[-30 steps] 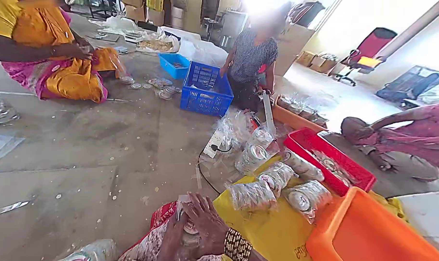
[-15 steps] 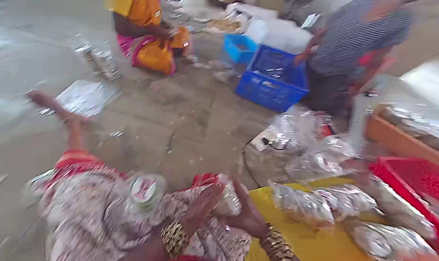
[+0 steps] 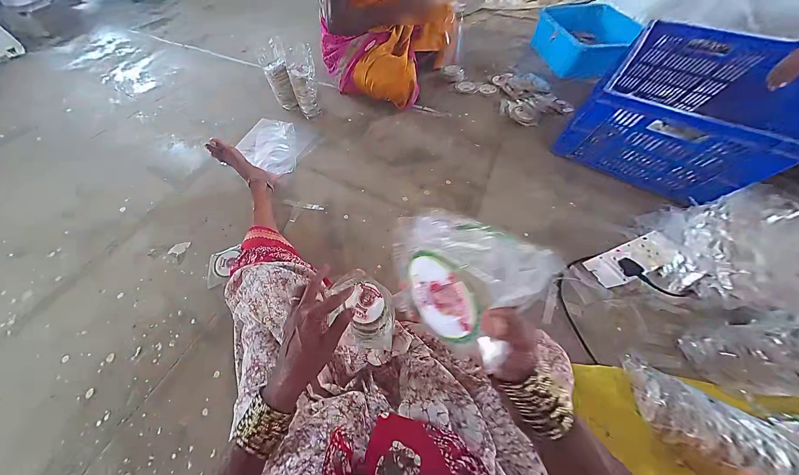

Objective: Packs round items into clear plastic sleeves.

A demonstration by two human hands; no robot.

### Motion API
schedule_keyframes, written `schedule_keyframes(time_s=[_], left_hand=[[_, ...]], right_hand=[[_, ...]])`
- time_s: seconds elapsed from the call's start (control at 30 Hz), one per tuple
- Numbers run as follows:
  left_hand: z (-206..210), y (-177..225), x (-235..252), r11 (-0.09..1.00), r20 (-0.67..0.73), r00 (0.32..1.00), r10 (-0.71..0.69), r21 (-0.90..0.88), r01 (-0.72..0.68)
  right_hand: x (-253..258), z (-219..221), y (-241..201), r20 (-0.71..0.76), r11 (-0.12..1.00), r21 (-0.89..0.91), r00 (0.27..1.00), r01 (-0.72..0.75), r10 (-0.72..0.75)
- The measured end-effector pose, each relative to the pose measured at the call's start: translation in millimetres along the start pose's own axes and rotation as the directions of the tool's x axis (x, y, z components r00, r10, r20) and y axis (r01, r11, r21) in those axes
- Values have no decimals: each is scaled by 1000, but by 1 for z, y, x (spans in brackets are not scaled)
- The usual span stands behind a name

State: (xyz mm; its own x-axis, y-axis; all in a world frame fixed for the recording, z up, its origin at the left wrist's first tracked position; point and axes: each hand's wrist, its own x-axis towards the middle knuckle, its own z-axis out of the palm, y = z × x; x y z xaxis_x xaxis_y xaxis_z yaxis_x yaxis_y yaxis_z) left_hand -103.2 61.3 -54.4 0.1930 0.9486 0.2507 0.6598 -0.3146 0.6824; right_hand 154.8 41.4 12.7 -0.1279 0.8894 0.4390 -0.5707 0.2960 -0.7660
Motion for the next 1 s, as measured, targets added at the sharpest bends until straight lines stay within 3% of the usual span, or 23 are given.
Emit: schedule_keyframes(time_s=[0.1,0.2,0.27,0.33,0.43,0.57,0.67,0.73,0.83,0.93,1.0], left_hand=[[-3,-10,-6,962,203,965,-165,-181,203],[-2,-5,-4,916,125,972,-199,-330,230],[-3,-7,-6,845,124,941,-316,-415,339],[1,-10,-11,686,150,911,-384,-614,390],[4,-11,-7,531,191,917,-351,-766,363],[9,-3,11,601,384,820,-425,-557,573],[16,-2,14,565,439,789,-431,-551,615],[20,-1,11,536,424,770,-476,-555,637],[24,1,13,513,404,749,-525,-552,657],[25,1,16,583,386,769,-509,-502,639],[26,4,20,648,365,812,-456,-489,584]], right_hand=[[20,34,34,101,968,-2,963,-252,251],[36,39,78,219,930,-270,925,-248,310],[35,33,93,188,825,-505,900,-255,393],[30,28,92,145,642,-716,842,-272,519],[41,25,74,108,434,-854,718,-287,687],[76,24,57,-16,167,-907,428,-385,904],[93,37,59,-139,-68,-973,324,-223,936],[98,49,61,-216,-195,-976,294,-100,931],[100,57,63,-263,-270,-963,279,-15,923],[100,62,61,-298,-319,-947,286,28,911],[94,60,63,-302,-326,-945,341,13,890]])
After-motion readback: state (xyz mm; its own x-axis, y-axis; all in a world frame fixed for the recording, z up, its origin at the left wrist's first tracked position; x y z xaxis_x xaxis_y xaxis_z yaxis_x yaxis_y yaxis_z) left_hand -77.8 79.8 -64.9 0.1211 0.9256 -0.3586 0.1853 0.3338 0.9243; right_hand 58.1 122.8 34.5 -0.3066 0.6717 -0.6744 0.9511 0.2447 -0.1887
